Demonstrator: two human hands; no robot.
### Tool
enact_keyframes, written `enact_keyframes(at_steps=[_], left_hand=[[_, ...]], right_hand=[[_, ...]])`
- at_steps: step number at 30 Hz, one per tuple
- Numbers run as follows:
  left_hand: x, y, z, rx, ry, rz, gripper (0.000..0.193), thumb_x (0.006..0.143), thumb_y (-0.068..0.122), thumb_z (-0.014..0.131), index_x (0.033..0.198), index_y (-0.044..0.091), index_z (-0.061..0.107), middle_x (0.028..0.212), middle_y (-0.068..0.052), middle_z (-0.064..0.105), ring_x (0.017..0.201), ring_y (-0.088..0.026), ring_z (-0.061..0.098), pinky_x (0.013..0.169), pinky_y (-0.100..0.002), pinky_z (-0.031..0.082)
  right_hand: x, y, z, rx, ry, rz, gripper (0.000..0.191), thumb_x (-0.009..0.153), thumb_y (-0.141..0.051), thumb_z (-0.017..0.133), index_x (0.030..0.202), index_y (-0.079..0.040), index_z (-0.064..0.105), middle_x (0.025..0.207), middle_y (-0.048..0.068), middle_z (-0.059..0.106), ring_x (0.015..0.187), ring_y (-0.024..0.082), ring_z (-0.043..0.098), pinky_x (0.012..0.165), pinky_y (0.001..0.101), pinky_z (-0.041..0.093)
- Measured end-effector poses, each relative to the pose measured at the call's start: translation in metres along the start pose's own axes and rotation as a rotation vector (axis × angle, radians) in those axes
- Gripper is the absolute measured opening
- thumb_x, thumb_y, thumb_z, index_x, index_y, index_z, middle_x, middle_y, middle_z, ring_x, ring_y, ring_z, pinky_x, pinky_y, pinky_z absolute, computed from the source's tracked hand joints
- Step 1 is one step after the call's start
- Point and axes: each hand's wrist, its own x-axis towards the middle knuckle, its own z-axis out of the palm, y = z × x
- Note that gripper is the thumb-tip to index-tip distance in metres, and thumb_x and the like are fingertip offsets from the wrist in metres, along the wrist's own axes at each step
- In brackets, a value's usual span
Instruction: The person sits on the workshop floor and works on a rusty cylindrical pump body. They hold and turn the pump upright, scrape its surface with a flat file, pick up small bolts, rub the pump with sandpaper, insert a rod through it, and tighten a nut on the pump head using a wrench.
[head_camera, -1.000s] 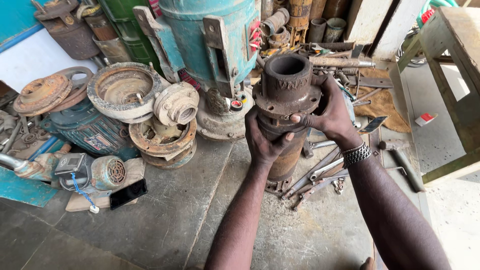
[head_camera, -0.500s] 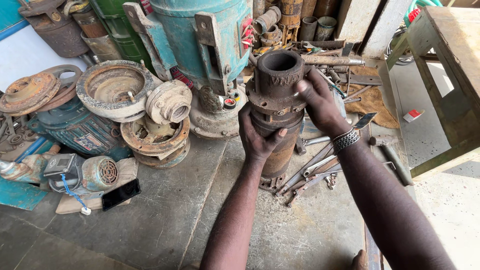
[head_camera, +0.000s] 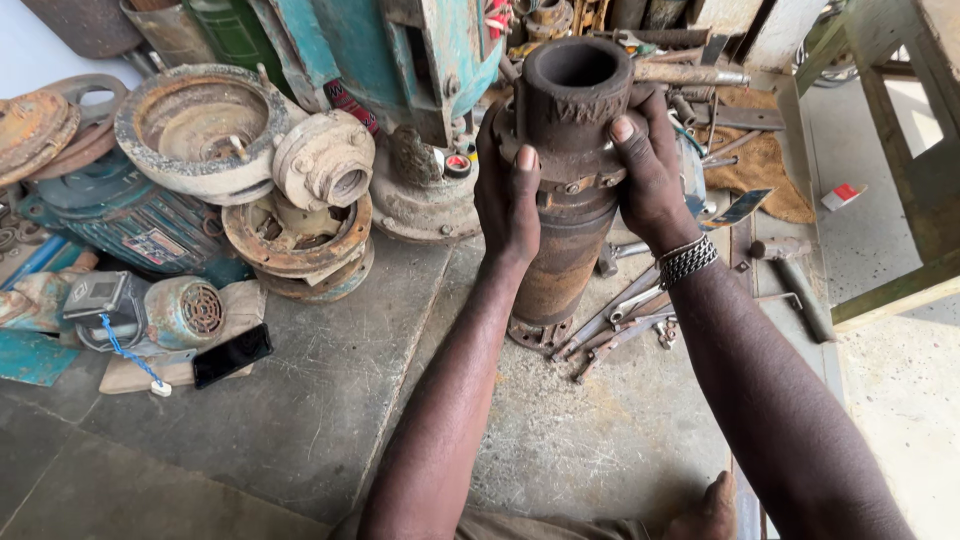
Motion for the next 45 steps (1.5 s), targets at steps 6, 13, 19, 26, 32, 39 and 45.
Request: enact_keyframes(at_steps=[6,13,19,26,32,39,45], left_hand=[[0.001,-0.009,-0.003,0.041,0.010,0.077,0.078,0.108,0.055,0.045,0.165,0.005,0.028,0.165,-0.023,0.040,0.154,-0.033,0.044,0.129,-0.049,0.037],[0.002,-0.014,-0.002,0.019,0.015,0.088,0.073,0.110,0.052,0.044,0.165,0.005,0.029,0.163,-0.023,0.042,0.153,-0.034,0.046,0.129,-0.049,0.038],[-0.001,-0.021,-0.003,0.122,0.036,0.137,0.077,0.111,0.060,0.041,0.165,0.006,0.028,0.163,-0.023,0.041,0.154,-0.033,0.045,0.130,-0.050,0.037],[-0.003,-0.028,-0.002,0.163,0.072,0.187,0.084,0.108,0.069,0.036,0.163,0.006,0.029,0.156,-0.023,0.044,0.145,-0.031,0.049,0.124,-0.052,0.044],[-0.005,-0.024,-0.002,0.186,0.069,0.228,0.093,0.105,0.076,0.036,0.164,0.005,0.027,0.159,-0.023,0.039,0.150,-0.030,0.044,0.129,-0.052,0.041],[-0.007,-0.020,0.000,0.158,0.064,0.227,0.102,0.098,0.083,0.039,0.163,0.004,0.025,0.156,-0.021,0.034,0.146,-0.031,0.045,0.126,-0.053,0.046],[-0.006,-0.019,-0.002,0.196,0.073,0.260,0.096,0.102,0.081,0.039,0.163,0.008,0.026,0.151,-0.019,0.035,0.145,-0.026,0.045,0.122,-0.046,0.046]], right_hand=[[-0.007,0.008,-0.001,-0.028,-0.003,-0.101,0.058,0.104,-0.061,0.061,0.130,-0.010,0.049,0.133,0.009,0.058,0.135,0.020,0.053,0.123,0.0426,0.042],[-0.006,0.003,0.000,-0.080,-0.014,-0.115,0.056,0.106,-0.059,0.058,0.130,-0.009,0.049,0.132,0.008,0.058,0.131,0.017,0.052,0.121,0.0406,0.042],[-0.002,0.004,-0.004,-0.093,-0.036,-0.124,0.057,0.109,-0.062,0.049,0.131,-0.009,0.050,0.126,0.006,0.056,0.125,0.015,0.050,0.120,0.0378,0.040],[0.002,0.021,-0.011,0.053,0.002,-0.042,0.055,0.116,-0.055,0.028,0.132,-0.008,0.051,0.136,0.008,0.057,0.131,0.014,0.052,0.122,0.0355,0.041],[0.005,0.045,-0.024,-0.063,0.047,0.001,0.065,0.115,-0.050,0.021,0.155,-0.003,0.042,0.156,0.015,0.051,0.146,0.019,0.048,0.126,0.0367,0.036],[0.009,0.055,-0.036,-0.770,0.056,-0.229,0.064,0.122,-0.046,0.024,0.160,0.005,0.032,0.164,0.022,0.042,0.155,0.026,0.039,0.131,0.0378,0.032],[0.013,0.049,-0.032,-0.196,0.033,-0.056,0.062,0.117,-0.039,0.020,0.161,0.003,0.032,0.166,0.019,0.040,0.156,0.024,0.036,0.130,0.0369,0.028]])
